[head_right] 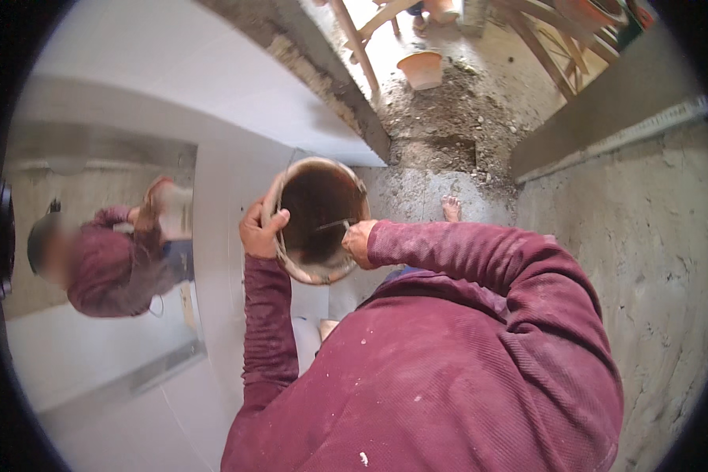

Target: The person scoops cement from a bucket with a trowel and applies it to the riser of a spiral staircase. They repeatedly smooth the surface and add more material to cover the exposed brickwork.

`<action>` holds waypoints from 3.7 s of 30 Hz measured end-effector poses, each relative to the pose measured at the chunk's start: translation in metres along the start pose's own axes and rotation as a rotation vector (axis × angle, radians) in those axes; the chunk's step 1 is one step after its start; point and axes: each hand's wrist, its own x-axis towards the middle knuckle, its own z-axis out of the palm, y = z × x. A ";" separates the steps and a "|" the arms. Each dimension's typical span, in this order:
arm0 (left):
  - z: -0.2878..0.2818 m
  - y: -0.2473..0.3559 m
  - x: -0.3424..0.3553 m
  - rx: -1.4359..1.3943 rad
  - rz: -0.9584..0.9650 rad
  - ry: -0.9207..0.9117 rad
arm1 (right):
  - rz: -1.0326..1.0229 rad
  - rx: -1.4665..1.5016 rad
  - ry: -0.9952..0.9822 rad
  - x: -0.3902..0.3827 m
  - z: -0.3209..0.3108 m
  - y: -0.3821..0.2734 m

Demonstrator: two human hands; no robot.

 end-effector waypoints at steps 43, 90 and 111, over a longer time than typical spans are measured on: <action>0.160 -0.252 0.079 0.177 -0.713 -0.273 | 0.270 2.559 0.698 0.053 -0.080 0.199; 0.457 0.176 0.526 -1.133 -0.284 0.465 | 0.694 1.779 1.106 -0.262 -0.071 0.225; 0.090 0.234 0.237 0.222 1.407 0.674 | 0.180 2.250 0.439 0.081 -0.111 0.246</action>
